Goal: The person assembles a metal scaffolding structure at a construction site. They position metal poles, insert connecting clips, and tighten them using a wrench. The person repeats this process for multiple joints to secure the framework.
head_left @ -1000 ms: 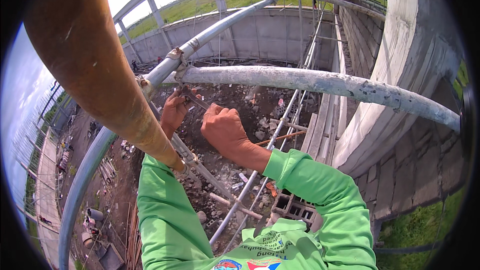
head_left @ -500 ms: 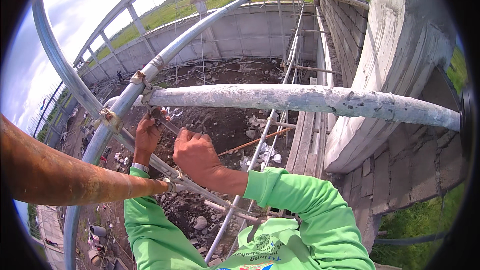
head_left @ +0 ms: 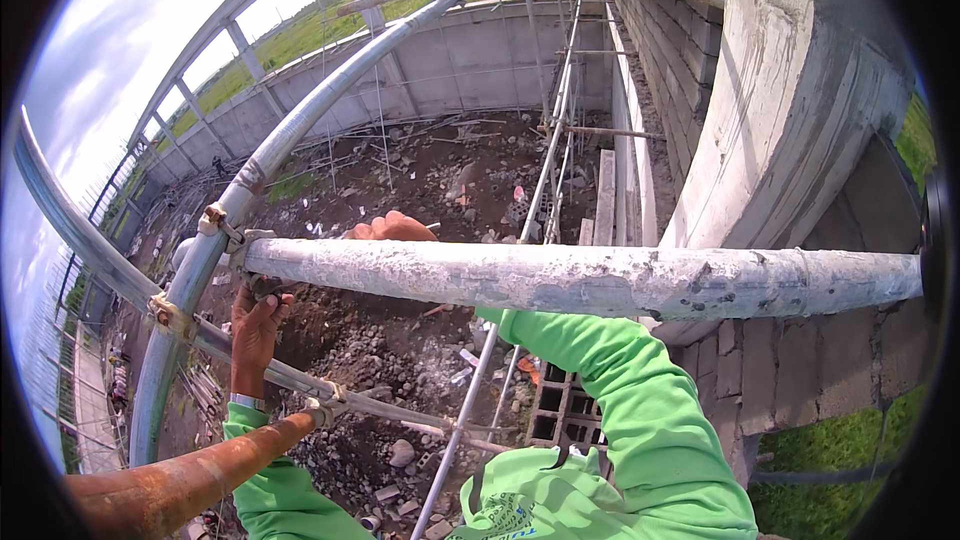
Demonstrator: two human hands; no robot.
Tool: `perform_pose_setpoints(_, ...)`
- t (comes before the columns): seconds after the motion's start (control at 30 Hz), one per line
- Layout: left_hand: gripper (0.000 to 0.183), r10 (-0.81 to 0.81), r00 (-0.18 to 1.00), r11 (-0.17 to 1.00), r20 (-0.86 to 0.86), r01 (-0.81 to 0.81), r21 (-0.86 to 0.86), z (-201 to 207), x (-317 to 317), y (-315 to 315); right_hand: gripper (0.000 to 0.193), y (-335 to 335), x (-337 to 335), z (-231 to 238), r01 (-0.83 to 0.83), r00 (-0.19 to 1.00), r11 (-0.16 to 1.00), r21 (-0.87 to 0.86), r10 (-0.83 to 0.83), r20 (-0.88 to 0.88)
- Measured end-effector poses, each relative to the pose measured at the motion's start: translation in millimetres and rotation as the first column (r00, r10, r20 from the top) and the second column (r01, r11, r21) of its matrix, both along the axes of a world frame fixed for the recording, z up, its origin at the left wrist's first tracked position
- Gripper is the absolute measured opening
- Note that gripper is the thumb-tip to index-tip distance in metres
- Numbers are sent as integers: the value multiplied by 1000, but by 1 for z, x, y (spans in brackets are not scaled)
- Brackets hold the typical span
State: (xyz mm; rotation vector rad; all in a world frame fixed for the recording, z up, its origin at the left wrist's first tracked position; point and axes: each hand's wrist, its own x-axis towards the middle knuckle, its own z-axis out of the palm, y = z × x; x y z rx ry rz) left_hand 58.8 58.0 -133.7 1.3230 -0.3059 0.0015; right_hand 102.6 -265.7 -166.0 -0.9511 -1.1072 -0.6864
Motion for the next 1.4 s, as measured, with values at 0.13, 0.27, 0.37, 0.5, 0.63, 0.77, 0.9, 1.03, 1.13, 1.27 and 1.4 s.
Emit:
perform_pose_setpoints(0.13, 44, 31, 998, 996, -60, -26, 80, 6, -1, -4, 11, -8, 65, 17, 925, 240, -22, -379, -741, 628)
perform_pose_setpoints(0.27, 41, 134, 990, 961, -50, -118, 249, 16, -11, -12, 7, 28, 116, 17, 861, 346, 56, -506, -793, 501)
perform_pose_setpoints(0.37, 50, 191, 981, 939, -38, -171, 299, 23, -18, -21, 13, 68, 149, 10, 743, 416, 36, -669, -807, 419)
perform_pose_setpoints(0.5, 57, 202, 978, 935, -60, -174, 310, 32, -20, -28, 20, 115, 178, 7, 670, 490, 97, -736, -803, 340)
perform_pose_setpoints(0.63, 59, 191, 977, 956, -96, -163, 243, 33, -22, -26, 20, 151, 186, 7, 621, 573, 213, -754, -779, 253)
perform_pose_setpoints(0.77, 58, 166, 977, 970, -137, -137, 199, 31, -21, -20, 20, 177, 188, 8, 558, 640, 288, -778, -747, 183)
perform_pose_setpoints(0.9, 53, 103, 981, 986, -167, -79, 148, 34, -22, -19, 18, 185, 191, 6, 490, 725, 369, -790, -675, 134)
perform_pose_setpoints(1.03, 47, 126, 978, 982, -168, -99, 164, 40, -27, -24, 19, 178, 196, 4, 538, 751, 326, -777, -604, 266)
perform_pose_setpoints(1.13, 48, 154, 967, 975, -203, -115, 189, 45, -29, -27, 17, 162, 199, 4, 514, 776, 265, -816, -550, 310)
perform_pose_setpoints(1.27, 47, 85, 979, 982, -188, -50, 183, 46, -28, -28, 18, 137, 199, 6, 547, 760, 210, -810, -531, 376)
perform_pose_setpoints(1.4, 42, 71, 942, 942, -329, 45, 333, 27, -30, -24, 22, 123, 187, 13, 575, 728, -41, -817, -430, 534)
